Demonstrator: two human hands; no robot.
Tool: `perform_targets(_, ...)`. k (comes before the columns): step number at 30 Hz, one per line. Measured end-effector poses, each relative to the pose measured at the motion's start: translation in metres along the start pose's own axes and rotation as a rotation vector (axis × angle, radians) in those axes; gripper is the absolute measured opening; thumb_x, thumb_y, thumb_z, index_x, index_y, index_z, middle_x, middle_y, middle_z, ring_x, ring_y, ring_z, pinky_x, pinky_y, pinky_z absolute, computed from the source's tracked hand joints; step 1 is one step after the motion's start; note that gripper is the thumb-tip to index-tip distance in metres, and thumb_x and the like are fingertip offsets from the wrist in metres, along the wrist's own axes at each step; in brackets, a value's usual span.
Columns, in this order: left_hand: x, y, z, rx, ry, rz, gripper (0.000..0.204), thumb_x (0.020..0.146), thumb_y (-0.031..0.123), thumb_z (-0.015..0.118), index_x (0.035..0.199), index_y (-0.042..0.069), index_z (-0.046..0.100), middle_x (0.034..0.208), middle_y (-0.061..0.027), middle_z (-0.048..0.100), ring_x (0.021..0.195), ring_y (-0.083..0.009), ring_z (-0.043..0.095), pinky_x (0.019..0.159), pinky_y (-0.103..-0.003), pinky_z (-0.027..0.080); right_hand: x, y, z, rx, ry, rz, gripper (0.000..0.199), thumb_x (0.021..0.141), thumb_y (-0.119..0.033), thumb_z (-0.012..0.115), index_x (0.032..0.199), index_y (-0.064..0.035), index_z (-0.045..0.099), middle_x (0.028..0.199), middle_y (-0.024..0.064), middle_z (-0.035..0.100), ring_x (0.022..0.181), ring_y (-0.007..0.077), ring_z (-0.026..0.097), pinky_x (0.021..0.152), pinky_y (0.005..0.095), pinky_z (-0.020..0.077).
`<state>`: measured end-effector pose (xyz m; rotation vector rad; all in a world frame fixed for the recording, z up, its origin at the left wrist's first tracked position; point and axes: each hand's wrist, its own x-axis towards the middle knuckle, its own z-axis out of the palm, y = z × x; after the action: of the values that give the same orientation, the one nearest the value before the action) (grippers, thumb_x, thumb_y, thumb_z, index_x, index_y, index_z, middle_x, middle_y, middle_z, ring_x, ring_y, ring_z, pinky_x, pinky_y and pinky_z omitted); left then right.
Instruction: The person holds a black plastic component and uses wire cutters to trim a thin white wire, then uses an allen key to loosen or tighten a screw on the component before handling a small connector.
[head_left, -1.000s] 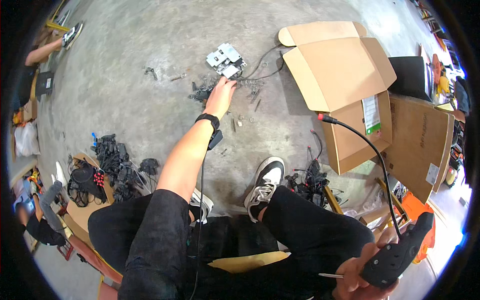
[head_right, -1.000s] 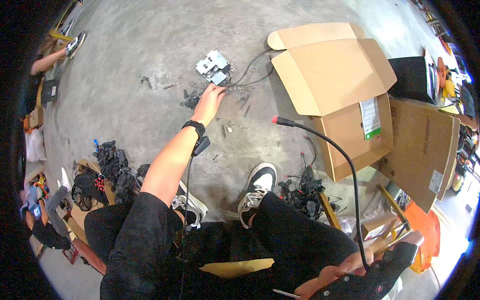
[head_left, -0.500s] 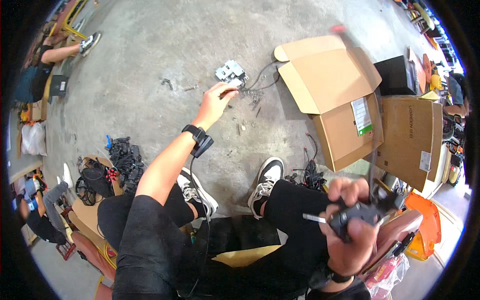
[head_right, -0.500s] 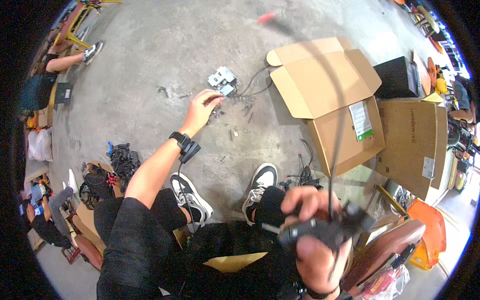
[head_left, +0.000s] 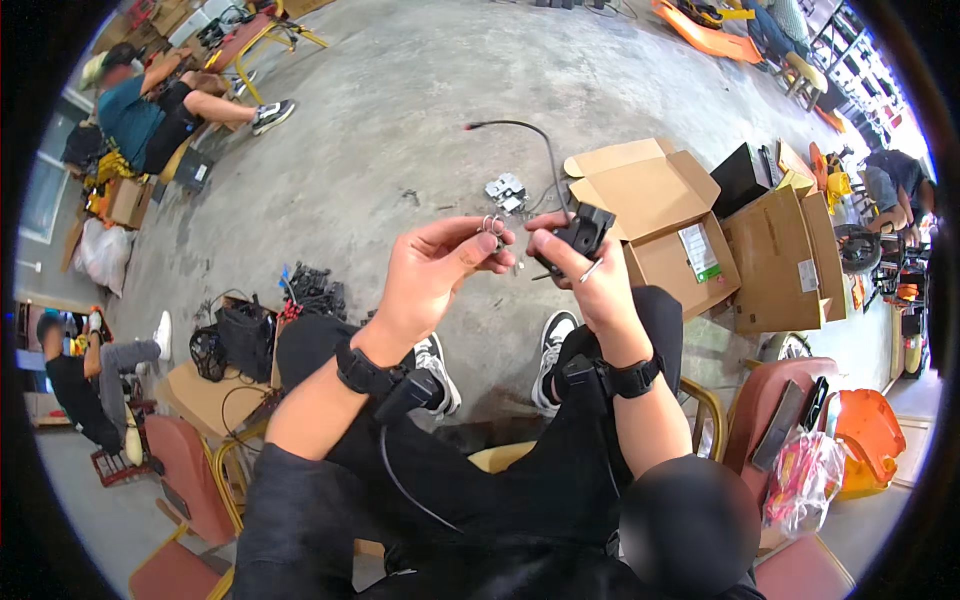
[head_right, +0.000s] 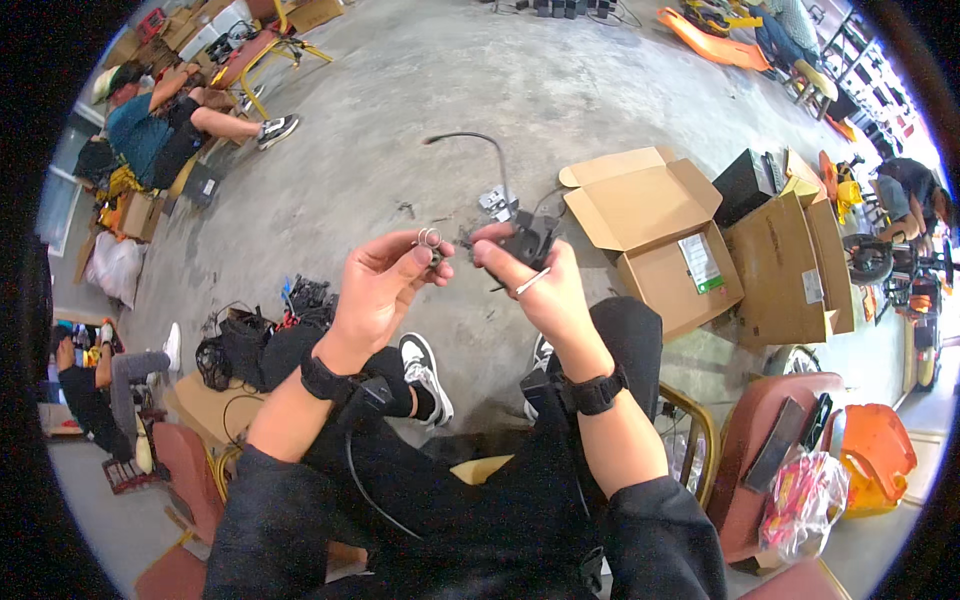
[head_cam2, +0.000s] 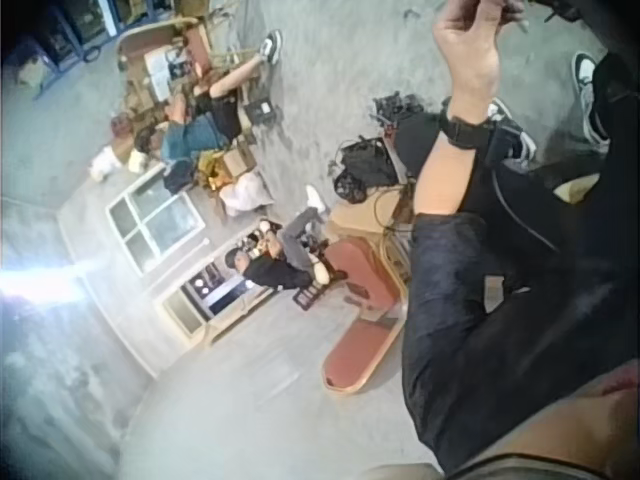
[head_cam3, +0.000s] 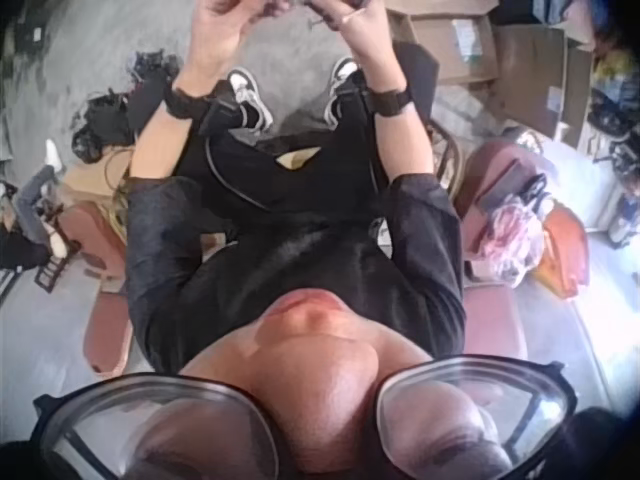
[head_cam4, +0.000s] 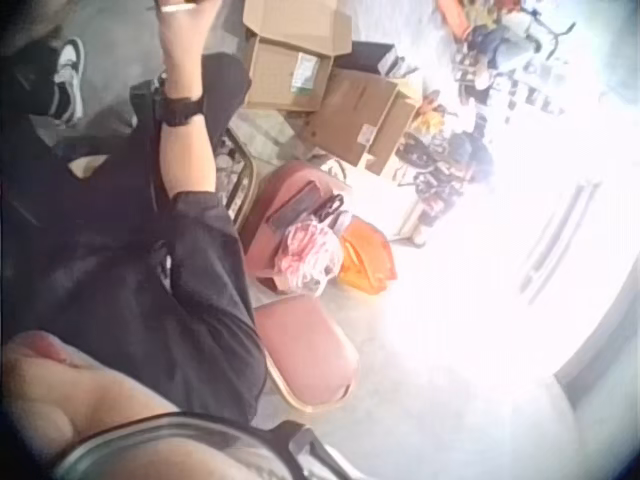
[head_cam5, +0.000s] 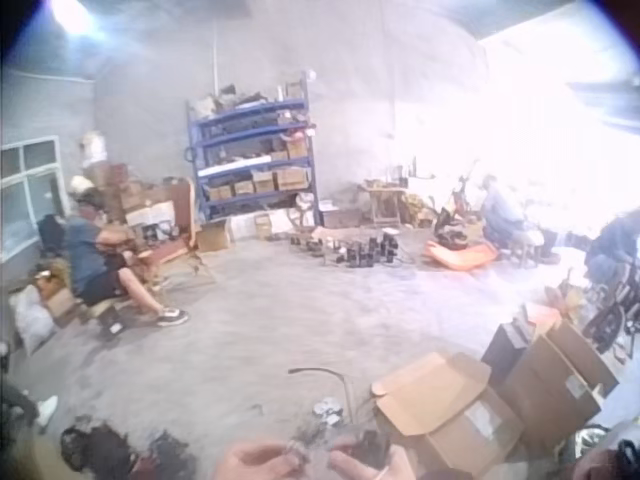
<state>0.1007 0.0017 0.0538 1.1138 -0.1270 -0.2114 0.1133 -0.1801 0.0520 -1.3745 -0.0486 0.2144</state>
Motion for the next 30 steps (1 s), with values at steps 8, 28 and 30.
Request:
perform_targets(8,-0.069,-0.008,-0.010,-0.037,0.150,0.167,0.014,0.082,0.001,0.058,0.095,-0.004,0.061,0.095,-0.0109,0.060,0.079,-0.0180,0.060,0.071,-0.027,0.050,-0.060,0.023,0.038,0.009,-0.016,-0.090,0.019,0.077,-0.011,0.067,0.093,-0.0026,0.063,0.077,-0.0020,0.059,0.069,0.0042,0.051,0.062,0.0191,0.0401)
perform_targets(28,-0.059,-0.029,-0.031,0.988,0.160,0.643,0.020,0.071,-0.006,0.065,0.089,0.000,0.061,0.089,-0.0087,0.061,0.080,-0.0194,0.062,0.070,-0.027,0.050,-0.038,0.060,0.058,-0.172,0.000,-0.110,0.019,0.076,-0.011,0.067,0.091,0.0001,0.063,0.078,0.0005,0.063,0.071,0.0050,0.055,0.065,0.0200,0.0436)
perform_targets(30,-0.055,-0.038,-0.033,0.777,0.161,0.522,0.018,0.074,-0.006,0.063,0.091,-0.001,0.060,0.091,-0.0091,0.061,0.082,-0.0187,0.062,0.072,-0.028,0.050,-0.036,0.061,0.057,-0.163,0.026,-0.120,0.018,0.077,-0.011,0.066,0.090,0.0003,0.063,0.077,0.0004,0.062,0.070,0.0051,0.054,0.063,0.0198,0.0432)
